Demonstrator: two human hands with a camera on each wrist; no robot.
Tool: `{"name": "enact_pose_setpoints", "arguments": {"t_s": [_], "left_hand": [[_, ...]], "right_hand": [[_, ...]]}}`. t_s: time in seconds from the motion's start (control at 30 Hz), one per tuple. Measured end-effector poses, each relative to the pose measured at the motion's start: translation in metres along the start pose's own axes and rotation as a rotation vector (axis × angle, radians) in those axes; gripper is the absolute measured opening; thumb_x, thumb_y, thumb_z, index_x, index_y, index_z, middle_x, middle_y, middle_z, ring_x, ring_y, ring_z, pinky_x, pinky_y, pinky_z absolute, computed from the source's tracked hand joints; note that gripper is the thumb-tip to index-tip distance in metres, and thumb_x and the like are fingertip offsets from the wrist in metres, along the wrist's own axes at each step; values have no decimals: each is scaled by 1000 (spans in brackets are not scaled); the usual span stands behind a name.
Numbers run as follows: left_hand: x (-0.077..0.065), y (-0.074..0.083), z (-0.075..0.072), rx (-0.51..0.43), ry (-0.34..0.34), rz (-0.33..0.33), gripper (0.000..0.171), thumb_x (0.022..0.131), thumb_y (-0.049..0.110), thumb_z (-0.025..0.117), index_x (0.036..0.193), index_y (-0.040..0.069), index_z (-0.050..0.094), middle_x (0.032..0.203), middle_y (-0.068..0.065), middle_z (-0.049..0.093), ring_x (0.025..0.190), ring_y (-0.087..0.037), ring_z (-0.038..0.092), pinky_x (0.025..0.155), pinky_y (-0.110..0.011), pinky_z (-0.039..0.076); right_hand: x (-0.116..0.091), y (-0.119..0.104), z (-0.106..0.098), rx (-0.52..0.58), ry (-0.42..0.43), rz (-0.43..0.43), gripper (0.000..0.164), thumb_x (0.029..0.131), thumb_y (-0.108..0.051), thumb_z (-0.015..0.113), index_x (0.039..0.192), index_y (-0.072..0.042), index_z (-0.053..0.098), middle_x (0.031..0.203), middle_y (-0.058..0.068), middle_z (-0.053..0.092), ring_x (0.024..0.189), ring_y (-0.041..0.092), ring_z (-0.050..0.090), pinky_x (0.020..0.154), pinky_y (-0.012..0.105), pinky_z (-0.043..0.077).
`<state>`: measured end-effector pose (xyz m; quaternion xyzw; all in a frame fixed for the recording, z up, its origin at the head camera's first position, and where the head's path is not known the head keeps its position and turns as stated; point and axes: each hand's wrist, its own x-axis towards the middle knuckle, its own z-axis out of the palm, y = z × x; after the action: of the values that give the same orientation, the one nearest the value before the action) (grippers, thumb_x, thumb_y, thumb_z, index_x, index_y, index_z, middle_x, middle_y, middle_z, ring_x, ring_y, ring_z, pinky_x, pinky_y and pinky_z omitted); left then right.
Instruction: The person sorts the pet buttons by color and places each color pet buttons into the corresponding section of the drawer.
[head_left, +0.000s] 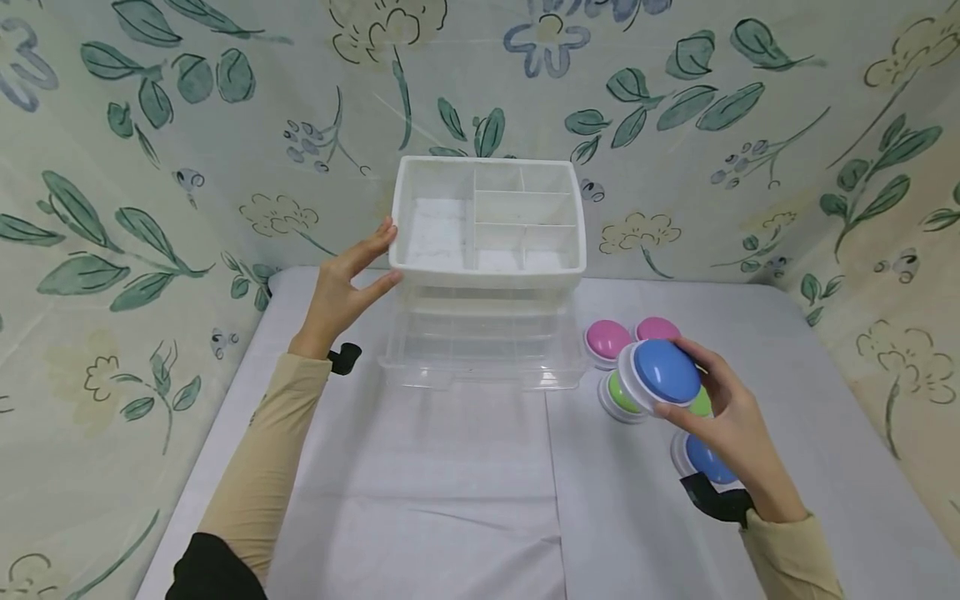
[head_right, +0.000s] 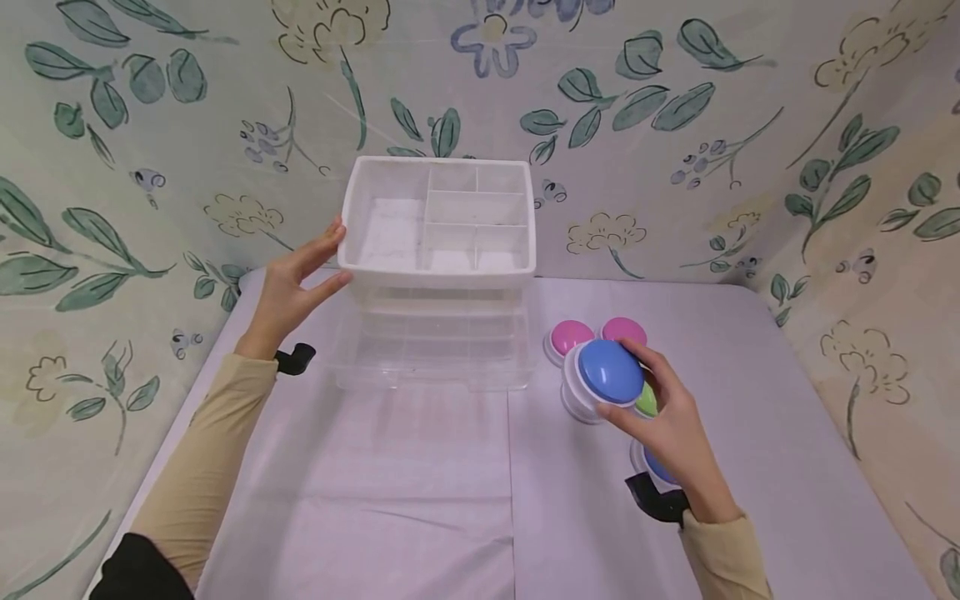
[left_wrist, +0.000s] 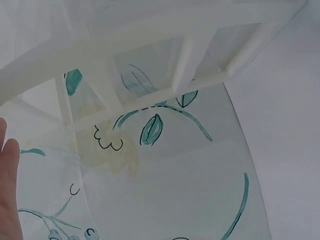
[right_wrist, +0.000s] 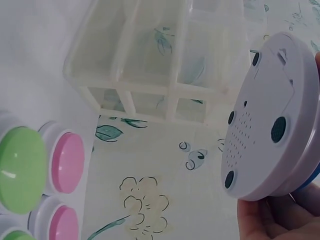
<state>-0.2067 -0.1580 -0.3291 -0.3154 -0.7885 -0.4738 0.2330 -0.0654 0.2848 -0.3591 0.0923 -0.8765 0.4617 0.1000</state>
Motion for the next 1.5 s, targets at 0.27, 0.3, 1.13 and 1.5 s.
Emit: {"name": "enact_pose_setpoints", "arguments": {"t_s": [0.27,0.3,1.13,1.5], "left_hand": [[0,-2,3,-96,6,-26,52,82,-15,67,131,-11,51,141,-22,43,123,-33,49,99,-36,48],[0,-2,3,-103,6,-34,52,82,-14,67,131,-11,50,141,-21,43,121,-34,51,99,-38,49],[-4,-9,6,-224,13,-96,55,83,-14,65,135,-8,48,145,-16,40,110,-39,58,92,-44,52],[-2,-3,3,-176,1,-79,54,83,-14,65,133,-11,47,144,-21,39,108,-42,58,89,-47,53]], "right_hand": [[11,-18,-1,90,-13,-83,83,75,13,74,146,-6,37,143,8,40,125,11,39,103,9,34],[13,-21,-1,99,-15,-97,83,74,14,73,146,-6,37,143,7,40,126,11,39,104,10,34],[57,-90,31,180,-171,-255,84,72,9,78,144,-10,41,143,5,42,127,20,40,107,21,37],[76,-107,63,226,-231,-294,79,73,2,81,143,-11,44,141,3,44,127,19,40,110,29,36]]}}
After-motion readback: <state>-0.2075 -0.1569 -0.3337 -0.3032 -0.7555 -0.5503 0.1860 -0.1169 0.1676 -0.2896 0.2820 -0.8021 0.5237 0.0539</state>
